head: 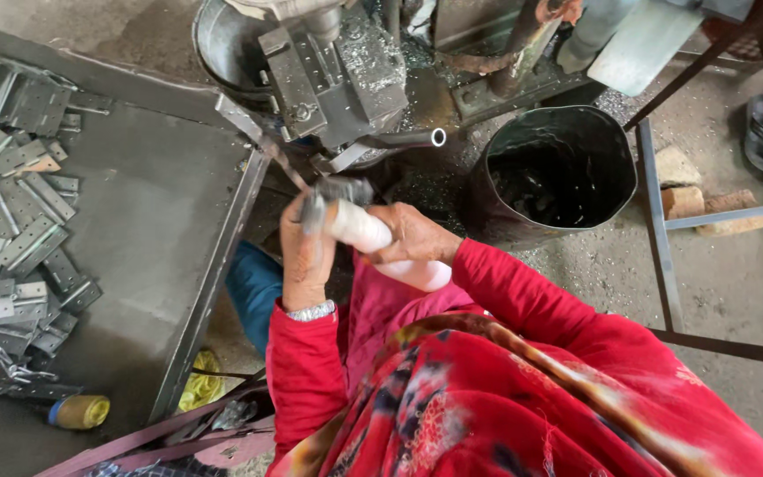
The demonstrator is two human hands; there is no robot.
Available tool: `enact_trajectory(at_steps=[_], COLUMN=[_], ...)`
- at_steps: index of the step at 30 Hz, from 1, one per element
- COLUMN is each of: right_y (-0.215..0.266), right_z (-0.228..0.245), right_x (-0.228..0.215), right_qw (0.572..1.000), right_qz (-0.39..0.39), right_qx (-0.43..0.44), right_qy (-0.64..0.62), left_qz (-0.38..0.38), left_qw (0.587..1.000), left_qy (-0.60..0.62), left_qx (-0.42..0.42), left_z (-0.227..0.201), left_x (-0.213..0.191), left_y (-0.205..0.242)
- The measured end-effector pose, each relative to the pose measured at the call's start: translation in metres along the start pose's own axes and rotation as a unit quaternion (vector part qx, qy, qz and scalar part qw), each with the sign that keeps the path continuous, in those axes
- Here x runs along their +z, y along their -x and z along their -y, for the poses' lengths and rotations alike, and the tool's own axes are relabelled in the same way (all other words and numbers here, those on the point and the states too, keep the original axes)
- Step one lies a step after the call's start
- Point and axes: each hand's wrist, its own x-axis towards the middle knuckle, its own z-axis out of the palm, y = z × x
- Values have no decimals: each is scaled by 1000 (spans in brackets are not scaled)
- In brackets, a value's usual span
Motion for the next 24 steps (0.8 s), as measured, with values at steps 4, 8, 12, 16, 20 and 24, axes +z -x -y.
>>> enact_trajectory(at_steps=[4,8,12,16,20,24], right_y=[-4,2,6,2,3,-4], right_z=[-5,-14,-20,-10,2,12], right_x=[4,4,9,4,5,5], right_qw=[992,993,997,995,987,998], right_qz=[-77,10,-51,-45,-4,-56], right_qx=[-58,-47,-55,-31,-77,-23], right_qy=[79,104,33,81,-140,-26], left_qz=[-133,-4,-109,-123,-55,-115], left_qw=[990,997,979,977,989,986], left_qy=[-53,-71,-173,-174,-133,-104], left_qx=[12,-43,14,-18,-46,59], left_z=[0,-5,9,38,34,26], left_x=[4,1,-10,-8,-11,3], left_y=[6,10,12,11,2,3])
